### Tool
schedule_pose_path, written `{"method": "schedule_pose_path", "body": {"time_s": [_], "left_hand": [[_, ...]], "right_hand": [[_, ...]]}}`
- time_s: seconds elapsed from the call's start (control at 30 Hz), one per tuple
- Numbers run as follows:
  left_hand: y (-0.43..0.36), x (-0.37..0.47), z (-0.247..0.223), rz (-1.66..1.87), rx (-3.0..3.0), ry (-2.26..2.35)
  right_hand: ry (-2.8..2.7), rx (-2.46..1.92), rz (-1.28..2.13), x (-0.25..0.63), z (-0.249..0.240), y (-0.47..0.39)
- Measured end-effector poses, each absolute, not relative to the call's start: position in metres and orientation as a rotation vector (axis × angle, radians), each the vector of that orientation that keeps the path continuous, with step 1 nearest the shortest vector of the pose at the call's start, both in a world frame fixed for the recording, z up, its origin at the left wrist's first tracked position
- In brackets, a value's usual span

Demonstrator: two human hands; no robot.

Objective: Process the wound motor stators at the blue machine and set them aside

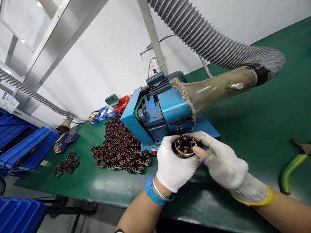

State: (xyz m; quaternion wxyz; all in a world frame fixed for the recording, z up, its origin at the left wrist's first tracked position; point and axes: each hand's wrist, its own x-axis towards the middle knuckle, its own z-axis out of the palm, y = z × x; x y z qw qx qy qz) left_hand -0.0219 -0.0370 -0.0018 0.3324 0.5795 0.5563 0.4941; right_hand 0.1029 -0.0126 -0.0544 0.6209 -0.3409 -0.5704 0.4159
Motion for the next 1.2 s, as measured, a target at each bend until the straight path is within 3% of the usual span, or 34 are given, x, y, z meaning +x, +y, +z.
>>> {"method": "schedule_pose_path", "body": {"time_s": [0.17, 0.63, 1.2], "left_hand": [[-0.04, -0.028, -0.012, 1.344, 1.448, 1.381], [-0.011, -0.021, -0.017, 1.332, 1.19, 1.373], [0.005, -0.018, -0.004, 1.311, 1.377, 1.583]], "right_hand": [[-1.357, -0.761, 0.932, 0.102, -0.055, -0.017], [-0.995, -0.836, 1.379, 0.088, -0.055, 0.011], [-0.853, -0.786, 1.441, 0.088, -0.046, 0.015]]}}
